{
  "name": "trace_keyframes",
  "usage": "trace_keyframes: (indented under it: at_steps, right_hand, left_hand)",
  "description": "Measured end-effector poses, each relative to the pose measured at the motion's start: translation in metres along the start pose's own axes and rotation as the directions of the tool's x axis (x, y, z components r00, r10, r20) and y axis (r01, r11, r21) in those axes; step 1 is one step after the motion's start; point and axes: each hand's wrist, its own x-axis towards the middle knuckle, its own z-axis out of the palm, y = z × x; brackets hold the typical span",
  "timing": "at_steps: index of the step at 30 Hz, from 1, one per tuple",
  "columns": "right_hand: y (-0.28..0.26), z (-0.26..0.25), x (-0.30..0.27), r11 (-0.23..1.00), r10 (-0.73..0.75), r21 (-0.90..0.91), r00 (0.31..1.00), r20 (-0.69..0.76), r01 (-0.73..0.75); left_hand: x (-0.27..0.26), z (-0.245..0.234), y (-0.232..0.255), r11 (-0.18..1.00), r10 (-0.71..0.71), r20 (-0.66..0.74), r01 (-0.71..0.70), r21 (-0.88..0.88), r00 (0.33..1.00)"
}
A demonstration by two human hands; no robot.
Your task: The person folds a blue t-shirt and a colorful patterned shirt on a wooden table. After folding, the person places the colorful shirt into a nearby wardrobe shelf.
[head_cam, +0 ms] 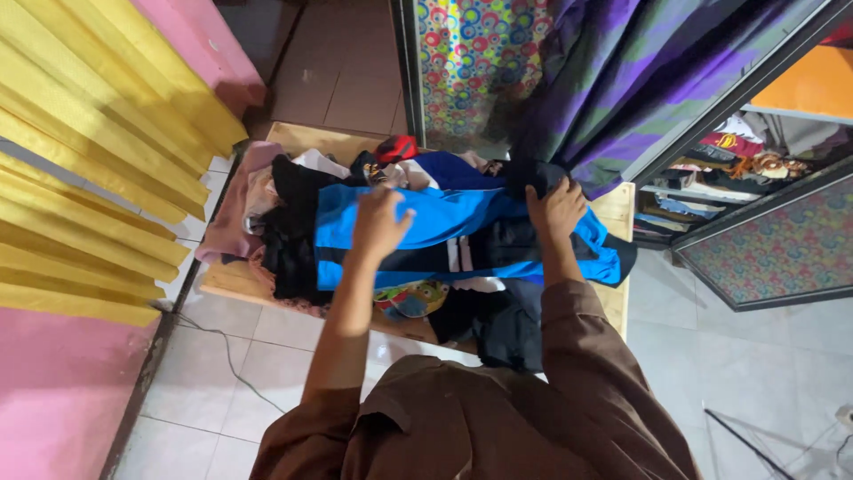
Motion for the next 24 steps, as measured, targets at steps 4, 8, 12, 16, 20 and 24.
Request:
trace_keyframes:
  at_steps: [4, 8, 12, 16, 20, 24]
  right_hand:
    - [0.080, 0.077, -0.015, 0.987, 0.088, -0.147, 0.988, 0.124, -0.069]
    - [0.104, 0.112, -0.023, 0.964, -0.023, 0.239, 0.859, 0.512, -0.117]
    - [0.099, 0.086, -0.028, 0.838, -0.112, 0.534, 0.921, 0.374, -0.115]
    - [0.097, 0.050, -0.016, 0.782, -0.221, 0.599, 0.821, 0.526, -0.173]
    - [0.100, 0.037, -0.008, 0.683, -0.444, 0.710, 0.673, 0.592, -0.174]
    - [0.109, 0.060, -0.010, 0.686, -0.552, 0.722, 0.585, 0.594, -0.086]
  left_hand:
    - [0.022, 0.132, 0.034, 0.938, 0.131, -0.056, -0.142, -0.317, 0.990]
    - [0.070, 0.204, 0.076, 0.783, -0.213, 0.234, 0.309, -0.540, 0.948]
    - [0.085, 0.287, 0.070, 0.881, -0.325, -0.001, 0.302, -0.365, 0.946]
    - [0.099, 0.291, 0.087, 0.811, -0.516, 0.124, 0.530, -0.246, 0.847]
    - [0.103, 0.307, 0.089, 0.768, -0.553, 0.174, 0.579, -0.273, 0.815]
    - [0.103, 0.311, 0.095, 0.830, -0.474, 0.028, 0.458, -0.319, 0.880]
